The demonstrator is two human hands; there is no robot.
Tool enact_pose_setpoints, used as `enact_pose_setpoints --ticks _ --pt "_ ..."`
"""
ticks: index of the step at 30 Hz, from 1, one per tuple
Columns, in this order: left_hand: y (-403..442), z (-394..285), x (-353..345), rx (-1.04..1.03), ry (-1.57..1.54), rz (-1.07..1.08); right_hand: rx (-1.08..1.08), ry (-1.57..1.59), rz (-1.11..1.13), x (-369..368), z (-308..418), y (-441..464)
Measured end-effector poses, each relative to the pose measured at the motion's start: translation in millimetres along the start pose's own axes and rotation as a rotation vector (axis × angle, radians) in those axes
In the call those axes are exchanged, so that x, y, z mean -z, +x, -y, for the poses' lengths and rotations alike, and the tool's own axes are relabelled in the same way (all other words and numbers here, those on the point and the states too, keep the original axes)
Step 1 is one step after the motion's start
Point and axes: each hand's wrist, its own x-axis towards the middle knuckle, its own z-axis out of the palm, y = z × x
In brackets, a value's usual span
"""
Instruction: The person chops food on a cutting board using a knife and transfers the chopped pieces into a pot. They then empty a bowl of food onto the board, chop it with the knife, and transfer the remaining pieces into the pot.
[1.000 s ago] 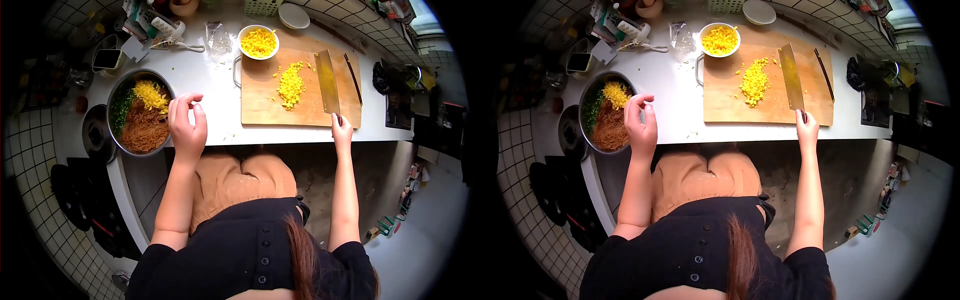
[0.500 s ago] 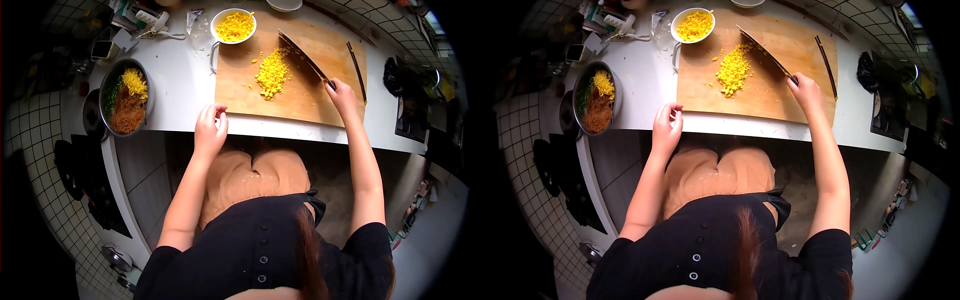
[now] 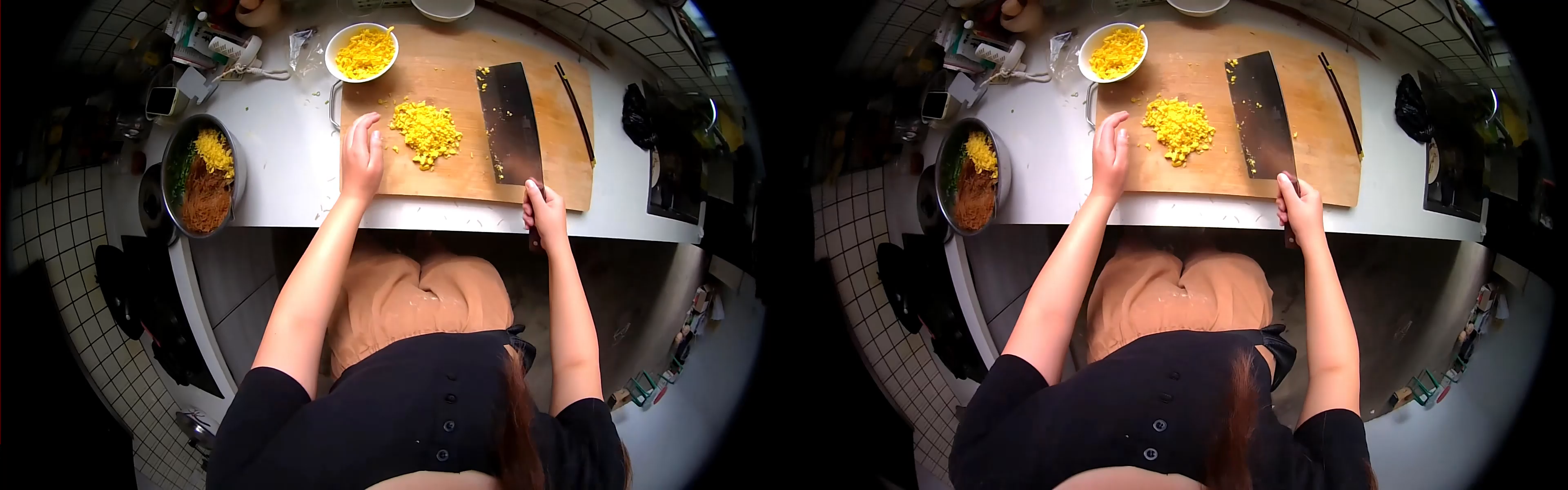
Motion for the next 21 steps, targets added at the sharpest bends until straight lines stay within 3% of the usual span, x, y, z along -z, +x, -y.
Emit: enact_pose_setpoints --ticks 7,13,21 --pt "42.1 29.8 -35.5 -0.136 0.152 0.003 -0.238 0.329 -0.251 6.4 -50.5 -45.0" --pt "52.7 39.1 -33.3 -0.147 0.155 0.054 -0.201 0.385 -0.397 36.5 -57.9 -44.1" --pt "53.5 47.9 -35.7 -0.154 0.054 0.108 -0.210 0.377 -0.383 51.5 -60.8 -25.9"
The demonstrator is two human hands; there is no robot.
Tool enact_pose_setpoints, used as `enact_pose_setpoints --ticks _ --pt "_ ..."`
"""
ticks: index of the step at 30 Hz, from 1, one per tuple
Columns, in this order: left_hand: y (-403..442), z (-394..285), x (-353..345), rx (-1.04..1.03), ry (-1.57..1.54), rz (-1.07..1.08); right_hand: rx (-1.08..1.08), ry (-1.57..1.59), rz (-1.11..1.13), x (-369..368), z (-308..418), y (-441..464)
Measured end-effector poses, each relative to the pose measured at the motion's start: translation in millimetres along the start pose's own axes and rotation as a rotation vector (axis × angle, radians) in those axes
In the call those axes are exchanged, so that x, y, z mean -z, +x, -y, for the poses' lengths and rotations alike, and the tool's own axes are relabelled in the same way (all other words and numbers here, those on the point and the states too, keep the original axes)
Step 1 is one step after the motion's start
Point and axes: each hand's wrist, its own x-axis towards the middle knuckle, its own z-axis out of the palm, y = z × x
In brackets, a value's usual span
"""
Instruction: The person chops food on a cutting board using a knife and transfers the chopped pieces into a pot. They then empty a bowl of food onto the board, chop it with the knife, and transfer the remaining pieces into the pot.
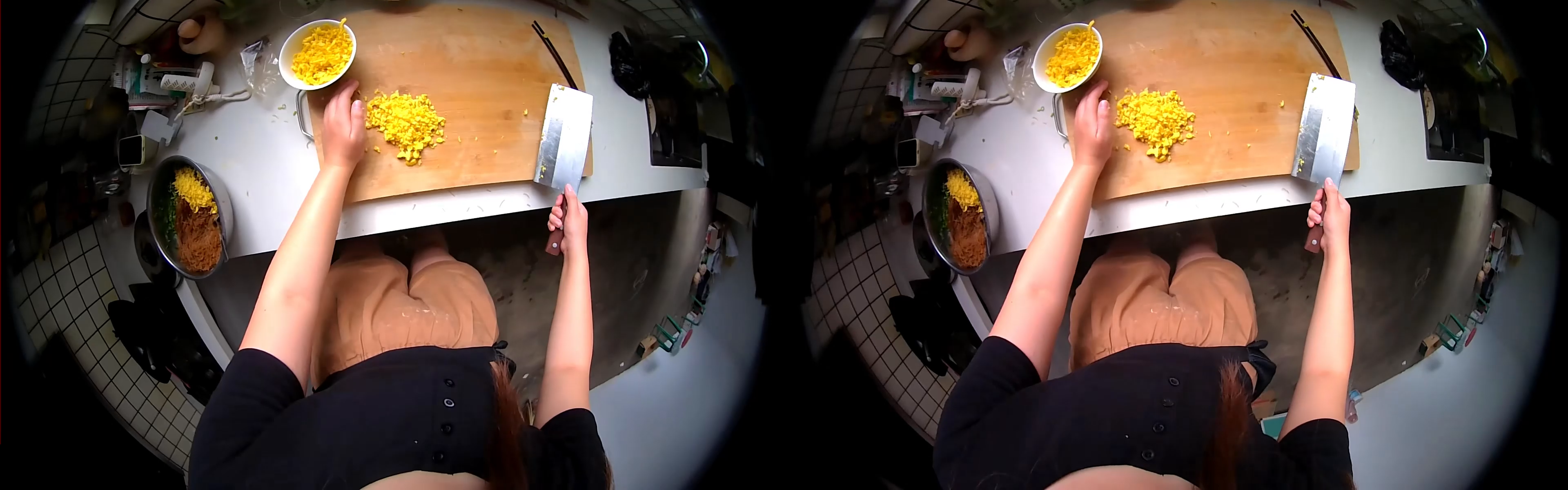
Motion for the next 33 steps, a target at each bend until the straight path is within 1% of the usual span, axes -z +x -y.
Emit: enact_pose_setpoints --ticks 9,17,24,33 --pt "1.0 -7.8 -12.2 -0.013 -0.084 0.026 -0.095 0.061 0.099 -20.5 -25.2 -0.8" --pt "-1.4 -18.4 -24.1 -0.043 -0.141 0.042 -0.157 0.058 0.226 -78.0 -61.4 -28.9" --pt "-2.9 -27.1 -30.4 -0.028 -0.164 0.054 -0.157 0.086 0.272 -127.9 -80.5 -49.0" --pt "-3.1 -28.1 -30.9 -0.008 -0.198 0.062 -0.140 0.104 0.301 -164.5 -88.7 -58.2"
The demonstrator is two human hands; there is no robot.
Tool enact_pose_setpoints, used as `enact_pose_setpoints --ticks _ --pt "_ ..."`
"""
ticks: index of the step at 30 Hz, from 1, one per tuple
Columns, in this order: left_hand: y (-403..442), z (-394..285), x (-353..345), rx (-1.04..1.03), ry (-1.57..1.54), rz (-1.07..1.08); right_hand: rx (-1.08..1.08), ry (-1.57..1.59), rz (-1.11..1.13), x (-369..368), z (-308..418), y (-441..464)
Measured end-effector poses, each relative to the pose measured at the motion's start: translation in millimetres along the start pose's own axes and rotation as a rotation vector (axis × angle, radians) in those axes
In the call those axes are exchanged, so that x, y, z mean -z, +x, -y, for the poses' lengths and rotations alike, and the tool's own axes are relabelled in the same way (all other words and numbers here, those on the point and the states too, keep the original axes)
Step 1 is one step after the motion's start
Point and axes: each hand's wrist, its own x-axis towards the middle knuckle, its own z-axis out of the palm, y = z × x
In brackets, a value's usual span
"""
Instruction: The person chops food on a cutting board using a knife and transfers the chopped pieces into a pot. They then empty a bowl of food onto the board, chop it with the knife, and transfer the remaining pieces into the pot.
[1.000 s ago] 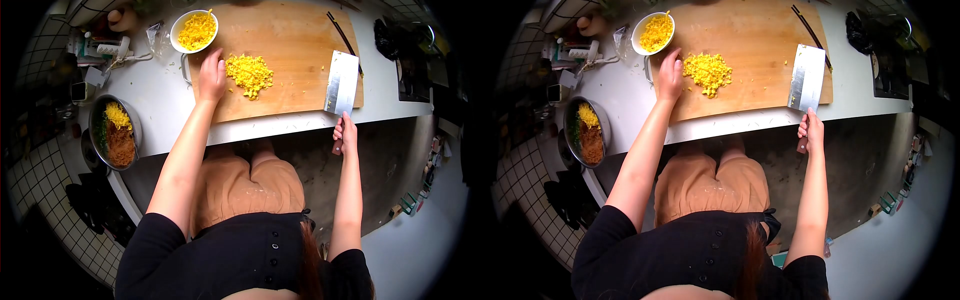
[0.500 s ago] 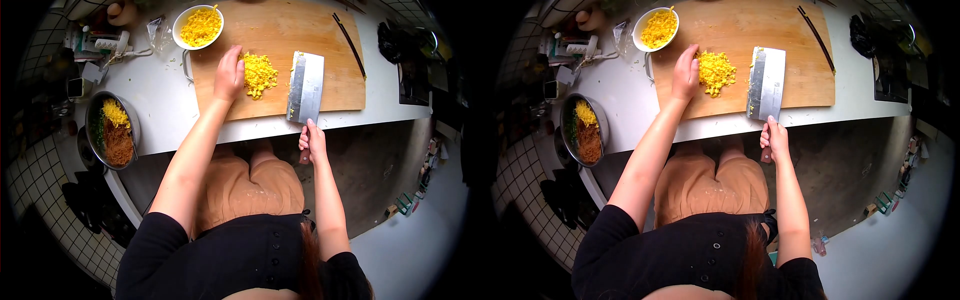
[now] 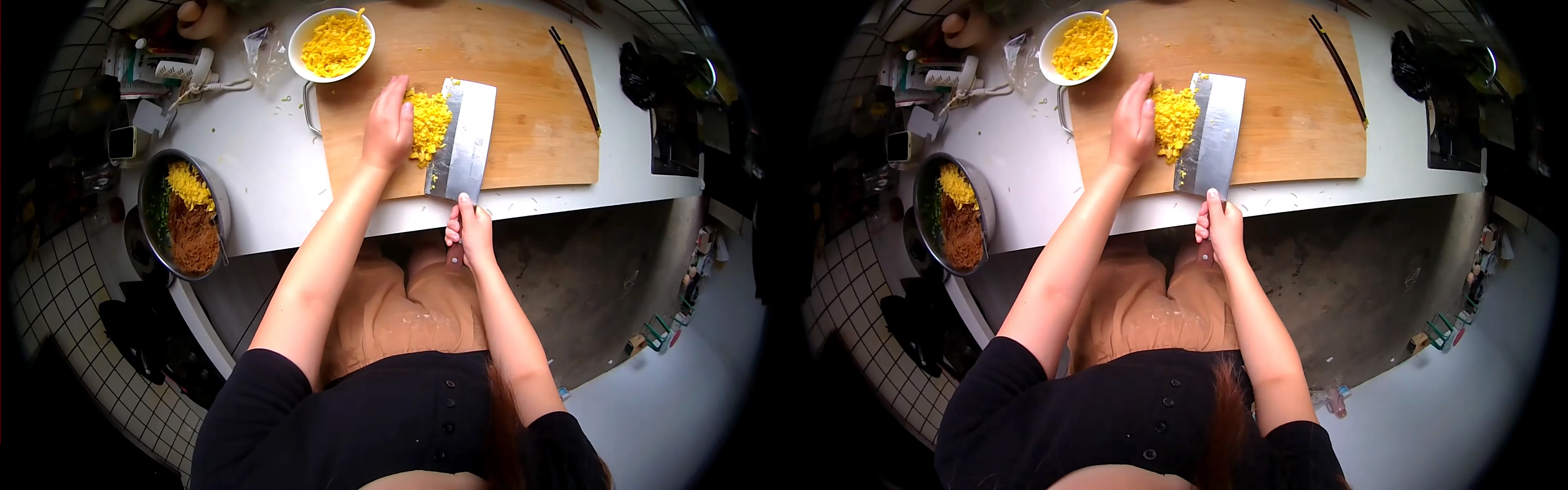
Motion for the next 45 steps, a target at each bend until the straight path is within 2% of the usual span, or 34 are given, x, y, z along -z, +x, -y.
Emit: enact_pose_setpoints --ticks 19,33,39,45 --pt "3.8 -6.7 4.9 0.032 -0.159 -0.003 -0.072 0.021 0.070 -64.1 -8.0 6.9" --pt "1.5 -39.5 2.3 -0.007 -0.139 -0.029 -0.078 0.038 0.090 -48.3 6.2 -15.0" --pt "6.9 -67.9 40.3 -0.039 -0.107 -0.125 -0.061 -0.017 0.106 -71.3 27.7 -45.9" --pt "3.3 -75.3 121.5 -0.025 -0.009 -0.310 -0.046 -0.167 0.260 -125.3 37.8 -70.7"
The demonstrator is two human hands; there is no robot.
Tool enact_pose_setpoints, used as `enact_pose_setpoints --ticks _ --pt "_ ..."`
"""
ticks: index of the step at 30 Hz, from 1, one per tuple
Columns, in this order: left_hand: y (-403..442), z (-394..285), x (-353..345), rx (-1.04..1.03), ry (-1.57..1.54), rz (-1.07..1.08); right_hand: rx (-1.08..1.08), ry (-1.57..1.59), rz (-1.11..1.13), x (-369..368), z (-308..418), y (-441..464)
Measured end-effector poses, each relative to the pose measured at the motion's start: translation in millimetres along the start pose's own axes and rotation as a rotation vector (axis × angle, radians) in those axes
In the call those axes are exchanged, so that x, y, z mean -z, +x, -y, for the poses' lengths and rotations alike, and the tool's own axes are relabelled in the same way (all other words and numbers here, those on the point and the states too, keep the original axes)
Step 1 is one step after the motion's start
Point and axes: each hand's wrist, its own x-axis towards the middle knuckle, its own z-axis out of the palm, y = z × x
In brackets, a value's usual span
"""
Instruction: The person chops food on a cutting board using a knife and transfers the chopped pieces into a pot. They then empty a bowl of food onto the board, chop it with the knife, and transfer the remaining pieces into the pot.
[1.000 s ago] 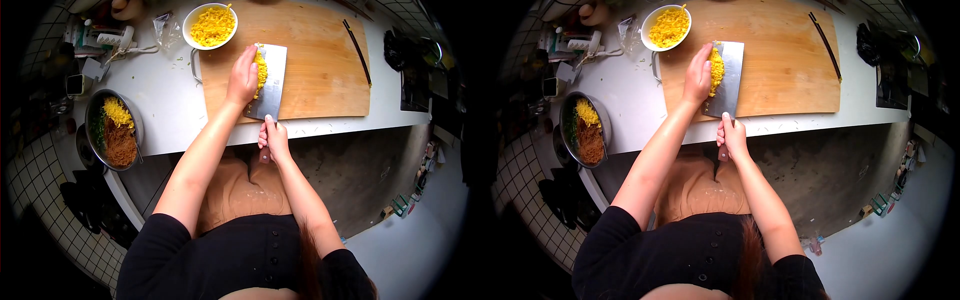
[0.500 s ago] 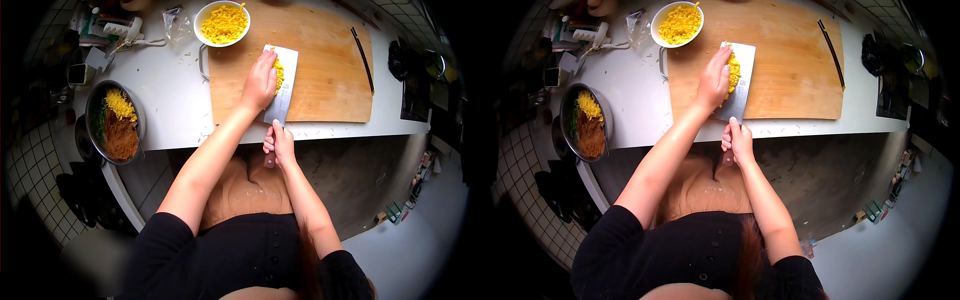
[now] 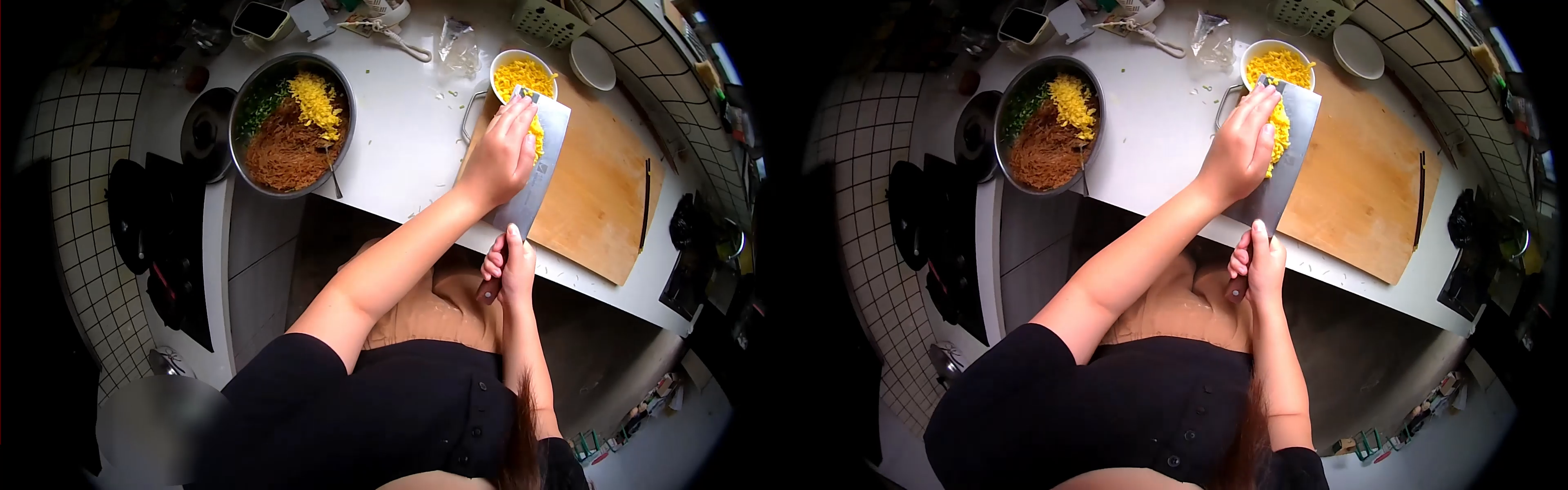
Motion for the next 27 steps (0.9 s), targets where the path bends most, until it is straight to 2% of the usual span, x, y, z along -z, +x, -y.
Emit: enact_pose_setpoints --ticks 8,14,20,27 --pt "17.2 34.1 145.5 0.006 0.185 -0.277 -0.066 -0.202 0.306 -109.5 -3.1 23.8" --pt "17.4 77.5 223.1 0.109 0.207 -0.453 -0.091 -0.364 0.366 -191.3 -12.7 42.1" --pt "9.5 125.6 258.2 0.239 0.110 -0.565 -0.059 -0.442 0.399 -235.6 -28.3 58.1" --pt "-2.9 165.3 255.7 0.325 -0.066 -0.629 0.016 -0.587 0.323 -257.7 -36.6 57.9"
